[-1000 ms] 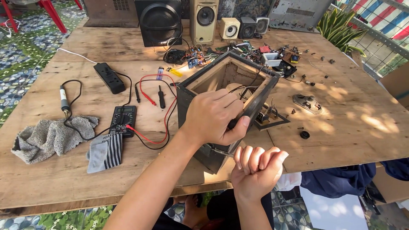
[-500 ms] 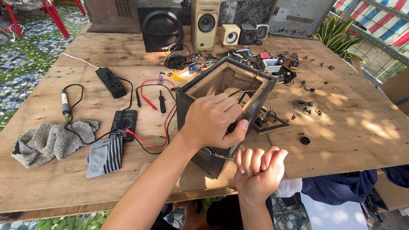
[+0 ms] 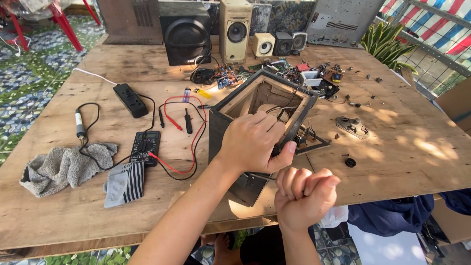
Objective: Disassembling a speaker housing to extract the internal circuit board using a soldering iron, multimeter, and screwdriver.
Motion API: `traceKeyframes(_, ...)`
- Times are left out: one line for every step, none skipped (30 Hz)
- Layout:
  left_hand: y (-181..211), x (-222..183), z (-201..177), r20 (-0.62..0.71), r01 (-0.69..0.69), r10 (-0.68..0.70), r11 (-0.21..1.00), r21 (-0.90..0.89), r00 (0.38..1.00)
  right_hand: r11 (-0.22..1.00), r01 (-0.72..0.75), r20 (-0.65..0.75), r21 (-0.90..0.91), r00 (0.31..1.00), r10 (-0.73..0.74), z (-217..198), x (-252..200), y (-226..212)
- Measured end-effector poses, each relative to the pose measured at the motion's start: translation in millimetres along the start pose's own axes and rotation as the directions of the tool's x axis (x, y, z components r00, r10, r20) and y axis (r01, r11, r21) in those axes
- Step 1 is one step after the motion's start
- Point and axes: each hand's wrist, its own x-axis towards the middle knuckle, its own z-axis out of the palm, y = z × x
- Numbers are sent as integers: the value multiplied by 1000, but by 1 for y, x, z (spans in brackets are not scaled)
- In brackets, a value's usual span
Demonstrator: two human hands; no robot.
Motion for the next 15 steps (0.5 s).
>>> traceKeyframes(2,0,-1,1,3,-3,1000,2,1000,1000,-25,-12,-2,1000,25,-1,-2,3)
traceKeyframes(3,-1,-1,2,6,-6,1000,5,1000,999,-50,-23,-3,998,50,-3,-3,6)
traceKeyframes(2,-1,-1,4,9,-9,1000,3,1000,999,-53,-25,-5,998,53,-2,-3,6)
traceKeyframes(1,-2,-1,19,7,-7,1000,10,1000,996,-93,-56,14,994,93,-1,-2,5)
traceKeyframes(1,-3,0,35,5,-6,1000,16,999,991,-131,-87,34,987,134,-2,-2,5)
traceKeyframes(1,-3,-1,36,9,-9,1000,14,999,991,-134,-89,31,987,136,1,-1,3)
traceKeyframes(1,-2,-1,31,3,-4,1000,16,1000,981,-191,-126,-14,974,188,4,1,1)
traceKeyframes(0,-1,-2,26,-2,1,1000,19,1000,967,-249,-166,-56,957,237,7,3,-2)
traceKeyframes(-1,-2,-2,25,-3,2,1000,18,1000,967,-247,-166,-57,958,235,6,3,-1)
traceKeyframes(-2,-3,-2,34,-24,24,1000,-1,999,967,-254,-159,-27,956,246,5,2,-1)
traceKeyframes(-4,-3,-3,44,-44,45,999,-18,998,965,-261,-150,2,954,259,4,2,-1)
traceKeyframes(-4,-3,-2,42,-45,45,999,-17,998,965,-261,-148,2,955,258,4,3,0)
traceKeyframes(-4,-3,-2,41,-47,48,999,-21,998,967,-255,-146,9,956,253,2,3,0)
traceKeyframes(-3,-3,-1,40,-49,50,998,-24,998,968,-249,-143,15,958,249,1,3,0)
traceKeyframes(-3,-4,0,40,-48,49,998,-29,998,968,-249,-146,11,958,248,0,3,-1)
